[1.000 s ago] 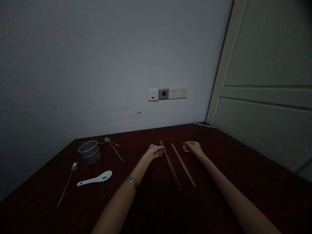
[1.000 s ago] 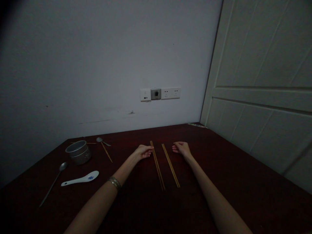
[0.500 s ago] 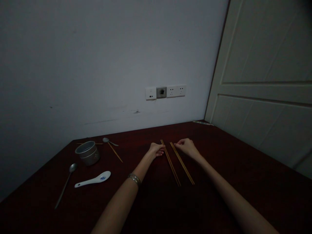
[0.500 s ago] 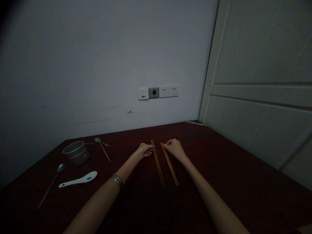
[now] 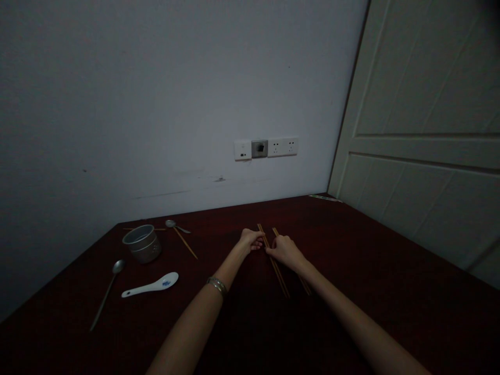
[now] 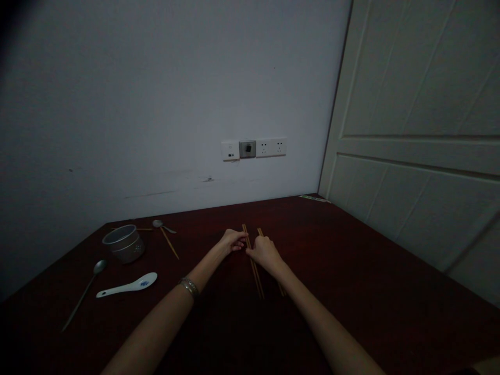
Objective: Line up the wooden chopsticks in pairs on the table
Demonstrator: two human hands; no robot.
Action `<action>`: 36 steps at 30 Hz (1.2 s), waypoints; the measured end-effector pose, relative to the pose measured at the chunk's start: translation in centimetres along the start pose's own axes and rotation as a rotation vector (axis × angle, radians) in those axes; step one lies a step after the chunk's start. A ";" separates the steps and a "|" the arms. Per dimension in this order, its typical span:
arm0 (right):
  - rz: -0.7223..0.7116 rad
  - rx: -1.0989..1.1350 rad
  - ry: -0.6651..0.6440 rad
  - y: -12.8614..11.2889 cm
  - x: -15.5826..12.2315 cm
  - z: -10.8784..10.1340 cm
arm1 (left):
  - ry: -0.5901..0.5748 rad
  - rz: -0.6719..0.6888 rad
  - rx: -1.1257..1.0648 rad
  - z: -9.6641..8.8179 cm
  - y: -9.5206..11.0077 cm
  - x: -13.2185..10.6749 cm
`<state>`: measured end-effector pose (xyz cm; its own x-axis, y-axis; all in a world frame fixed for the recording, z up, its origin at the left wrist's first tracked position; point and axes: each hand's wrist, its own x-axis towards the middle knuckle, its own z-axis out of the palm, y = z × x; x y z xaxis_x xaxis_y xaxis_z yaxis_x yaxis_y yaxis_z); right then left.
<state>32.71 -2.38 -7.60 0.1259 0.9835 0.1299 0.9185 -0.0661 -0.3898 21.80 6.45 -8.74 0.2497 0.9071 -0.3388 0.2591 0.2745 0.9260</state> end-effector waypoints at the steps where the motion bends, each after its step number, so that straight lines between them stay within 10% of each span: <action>1: 0.000 -0.004 -0.004 0.0 0.1 0.1 | 0.002 -0.006 -0.003 0.0 0.0 0.1; 12: -0.047 -0.021 0.000 -0.3 0.1 0.4 | -0.006 0.028 0.053 0.2 0.0 0.0; 23: -0.086 -0.149 -0.057 -0.8 0.0 0.4 | 0.235 0.369 0.680 0.6 -0.7 0.7; 36: -0.111 -0.233 -0.125 -1.3 -0.4 0.5 | 0.154 0.252 1.010 1.7 0.9 -0.2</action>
<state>31.27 -2.63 -7.64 -0.0138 0.9991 0.0408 0.9873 0.0201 -0.1578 23.60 5.96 -8.08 0.3017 0.9512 -0.0652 0.8914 -0.2571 0.3732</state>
